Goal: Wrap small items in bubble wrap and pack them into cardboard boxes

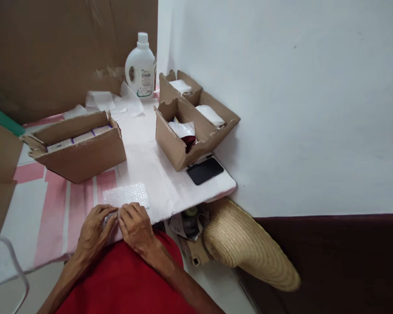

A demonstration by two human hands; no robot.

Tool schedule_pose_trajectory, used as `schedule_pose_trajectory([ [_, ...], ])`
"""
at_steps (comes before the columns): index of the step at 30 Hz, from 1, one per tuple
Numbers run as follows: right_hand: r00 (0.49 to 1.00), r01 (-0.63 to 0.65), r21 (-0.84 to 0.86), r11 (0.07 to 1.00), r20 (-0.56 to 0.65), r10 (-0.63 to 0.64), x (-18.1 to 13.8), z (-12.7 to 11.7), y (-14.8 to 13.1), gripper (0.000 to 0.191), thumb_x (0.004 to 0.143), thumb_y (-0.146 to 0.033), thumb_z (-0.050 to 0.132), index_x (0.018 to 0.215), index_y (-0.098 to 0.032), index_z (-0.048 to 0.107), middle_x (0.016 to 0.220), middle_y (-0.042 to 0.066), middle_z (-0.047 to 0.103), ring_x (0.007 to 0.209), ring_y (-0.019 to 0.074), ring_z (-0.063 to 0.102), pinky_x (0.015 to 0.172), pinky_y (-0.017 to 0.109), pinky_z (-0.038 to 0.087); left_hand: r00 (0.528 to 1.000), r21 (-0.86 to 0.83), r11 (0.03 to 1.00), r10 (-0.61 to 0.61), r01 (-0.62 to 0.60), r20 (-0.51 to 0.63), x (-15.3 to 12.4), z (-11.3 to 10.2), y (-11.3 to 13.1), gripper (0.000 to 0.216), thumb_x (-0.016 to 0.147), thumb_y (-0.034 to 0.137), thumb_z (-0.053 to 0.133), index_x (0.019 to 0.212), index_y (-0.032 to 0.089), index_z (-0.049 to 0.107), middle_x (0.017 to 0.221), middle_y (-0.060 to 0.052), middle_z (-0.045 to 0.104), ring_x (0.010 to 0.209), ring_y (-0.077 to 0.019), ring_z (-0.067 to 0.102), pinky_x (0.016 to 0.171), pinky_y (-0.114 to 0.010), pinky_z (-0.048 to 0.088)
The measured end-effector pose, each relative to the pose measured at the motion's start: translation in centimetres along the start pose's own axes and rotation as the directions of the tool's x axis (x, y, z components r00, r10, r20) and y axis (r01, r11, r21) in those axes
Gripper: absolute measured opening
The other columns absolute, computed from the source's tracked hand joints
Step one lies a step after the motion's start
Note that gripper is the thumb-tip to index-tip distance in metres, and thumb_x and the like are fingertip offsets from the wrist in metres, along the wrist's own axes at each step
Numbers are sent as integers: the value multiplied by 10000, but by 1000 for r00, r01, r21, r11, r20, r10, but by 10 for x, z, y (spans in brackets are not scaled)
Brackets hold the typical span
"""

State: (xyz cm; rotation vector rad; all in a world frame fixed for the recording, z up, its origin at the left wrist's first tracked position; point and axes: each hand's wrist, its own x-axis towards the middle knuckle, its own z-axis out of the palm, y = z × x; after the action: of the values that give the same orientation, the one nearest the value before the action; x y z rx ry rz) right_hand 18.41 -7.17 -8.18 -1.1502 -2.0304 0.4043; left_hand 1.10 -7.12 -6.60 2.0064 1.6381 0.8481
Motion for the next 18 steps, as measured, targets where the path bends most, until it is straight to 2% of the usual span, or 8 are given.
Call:
schedule_pose_trajectory([
  [2, 999, -12, -91, 996, 46, 16, 2, 5, 2, 229, 981, -166, 508, 1155, -153, 657, 1115, 131, 699, 998, 265, 599, 887, 436, 525, 995, 10, 998, -68, 69, -71, -1, -4, -1, 315, 945, 430, 541, 1128, 211, 675, 1066, -81, 667, 905, -203, 673, 812, -360, 571],
  [4, 997, 4, -125, 992, 79, 6, 2, 7, 3, 223, 975, -181, 529, 1161, -142, 645, 1133, 135, 688, 996, 267, 584, 868, 423, 514, 970, 16, 976, -212, 216, -122, -1, -10, -3, 407, 904, 505, 567, 1148, 188, 645, 1031, -87, 675, 769, -188, 670, 691, -344, 567],
  [6, 995, 17, -134, 991, 99, -3, 0, 6, 4, 247, 965, -194, 554, 1193, -127, 625, 1158, 141, 678, 1016, 273, 572, 863, 422, 503, 929, 1, 933, -360, 361, -90, 1, -15, -5, 502, 845, 578, 598, 1152, 182, 624, 924, -65, 696, 677, -184, 658, 642, -344, 551],
  [9, 994, 17, -134, 991, 114, -2, -3, 3, 5, 278, 962, -227, 584, 1223, -133, 605, 1183, 142, 672, 1037, 278, 567, 862, 425, 488, 880, -103, 874, -473, 474, 42, 9, -17, -4, 600, 747, 640, 666, 1133, 185, 605, 762, -13, 681, 605, -181, 641, 597, -328, 529],
  [12, 995, 8, -99, 995, 101, 2, -6, 4, 7, 324, 957, -288, 627, 1250, -157, 588, 1212, 135, 666, 1076, 278, 566, 896, 423, 473, 855, -345, 786, -501, 513, 132, 17, -13, 8, 627, 671, 624, 748, 1093, 192, 579, 742, 16, 647, 607, -160, 633, 563, -286, 513],
  [14, 998, -10, -72, 997, 65, 15, -7, 9, 9, 315, 946, -289, 637, 1228, -159, 594, 1194, 132, 670, 1075, 277, 568, 896, 417, 469, 855, -481, 712, -476, 512, 207, 22, -8, 21, 612, 683, 580, 769, 1108, 197, 552, 761, 25, 638, 649, -151, 646, 580, -267, 518],
  [16, 998, -64, -54, 996, -6, 64, -7, 15, 11, 194, 943, -237, 590, 1118, -162, 625, 1091, 120, 685, 997, 270, 574, 845, 406, 471, 865, -538, 679, -417, 500, 278, 28, -4, 32, 579, 716, 544, 767, 1122, 200, 538, 755, 29, 634, 651, -143, 642, 578, -255, 511],
  [18, 985, -145, -7, 989, -94, 144, -5, 18, 12, 118, 943, -181, 510, 952, -183, 628, 922, 90, 674, 879, 253, 565, 778, 385, 465, 883, -548, 693, -349, 469, 314, 34, -2, 41, 540, 750, 530, 747, 1124, 195, 550, 754, 18, 641, 651, -143, 639, 577, -254, 505],
])
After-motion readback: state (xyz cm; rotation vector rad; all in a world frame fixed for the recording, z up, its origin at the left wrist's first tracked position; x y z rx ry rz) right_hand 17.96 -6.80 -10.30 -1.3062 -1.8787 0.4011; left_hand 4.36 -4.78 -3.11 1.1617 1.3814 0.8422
